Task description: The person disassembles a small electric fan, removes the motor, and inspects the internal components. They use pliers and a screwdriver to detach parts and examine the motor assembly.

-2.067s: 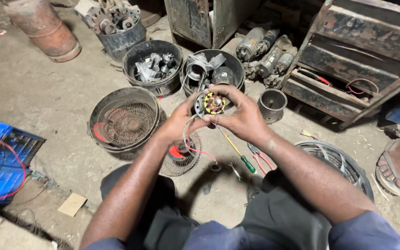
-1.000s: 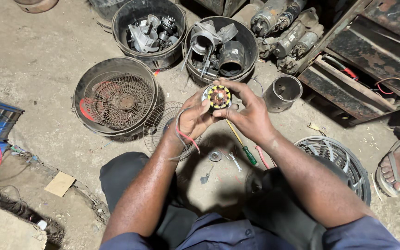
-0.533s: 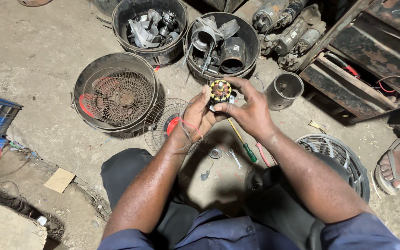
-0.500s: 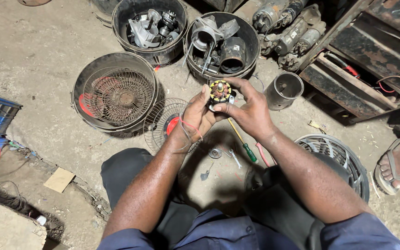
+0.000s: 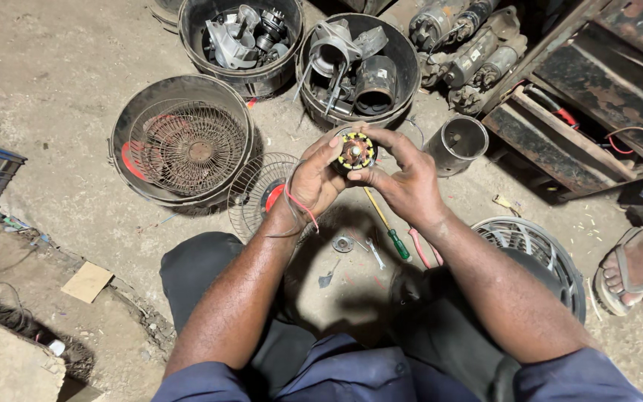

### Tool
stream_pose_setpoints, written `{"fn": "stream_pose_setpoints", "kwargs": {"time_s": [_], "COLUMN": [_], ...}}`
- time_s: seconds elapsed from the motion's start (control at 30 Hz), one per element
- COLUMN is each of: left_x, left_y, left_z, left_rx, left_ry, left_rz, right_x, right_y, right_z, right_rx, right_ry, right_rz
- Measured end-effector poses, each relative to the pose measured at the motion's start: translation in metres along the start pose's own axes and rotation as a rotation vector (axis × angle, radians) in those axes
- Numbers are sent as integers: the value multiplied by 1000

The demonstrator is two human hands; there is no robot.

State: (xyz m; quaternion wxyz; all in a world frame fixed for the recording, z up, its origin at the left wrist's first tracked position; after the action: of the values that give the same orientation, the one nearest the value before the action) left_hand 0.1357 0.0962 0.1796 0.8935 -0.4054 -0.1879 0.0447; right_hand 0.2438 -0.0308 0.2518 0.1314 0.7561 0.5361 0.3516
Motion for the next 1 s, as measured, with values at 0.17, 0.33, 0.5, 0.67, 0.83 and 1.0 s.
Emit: {"fn": "stream_pose_setpoints", "kwargs": {"time_s": [0.17, 0.33, 0.5, 0.67, 0.83, 1.0], "left_x": [3, 4, 6, 6, 5, 3], "left_y": [-2, -2, -3, -8, -9, -10], "left_z": [1, 0, 1, 1, 0, 3], "left_rx": [32, 86, 118, 127, 79, 106], "left_ry": [-8, -14, 49, 44, 14, 4], "left_rz": [32, 36, 113, 96, 58, 71], "right_x": [-2, -5, -3, -3, -4, -3], "right_y": [2, 3, 4, 4, 5, 7], "right_z": [-1, -3, 1, 1, -7, -14], "right_rx": [16, 14, 5, -13, -51, -58], "right_ry": [-18, -5, -56, -86, -56, 28], "right_rz": [6, -6, -2, 11, -11, -38]}}
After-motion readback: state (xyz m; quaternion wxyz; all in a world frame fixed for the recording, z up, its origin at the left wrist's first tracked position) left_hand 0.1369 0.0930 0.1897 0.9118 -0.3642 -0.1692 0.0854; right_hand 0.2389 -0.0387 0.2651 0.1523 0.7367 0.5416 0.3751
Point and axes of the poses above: each hand's wrist, its own x-axis towards the middle knuckle, its own y-axis out of the back of the hand, z = x × y, the point moved 3 cm from there along x, towards the middle knuckle, and after that the axes turned 12 degrees about -z, right-handed, at the moved point
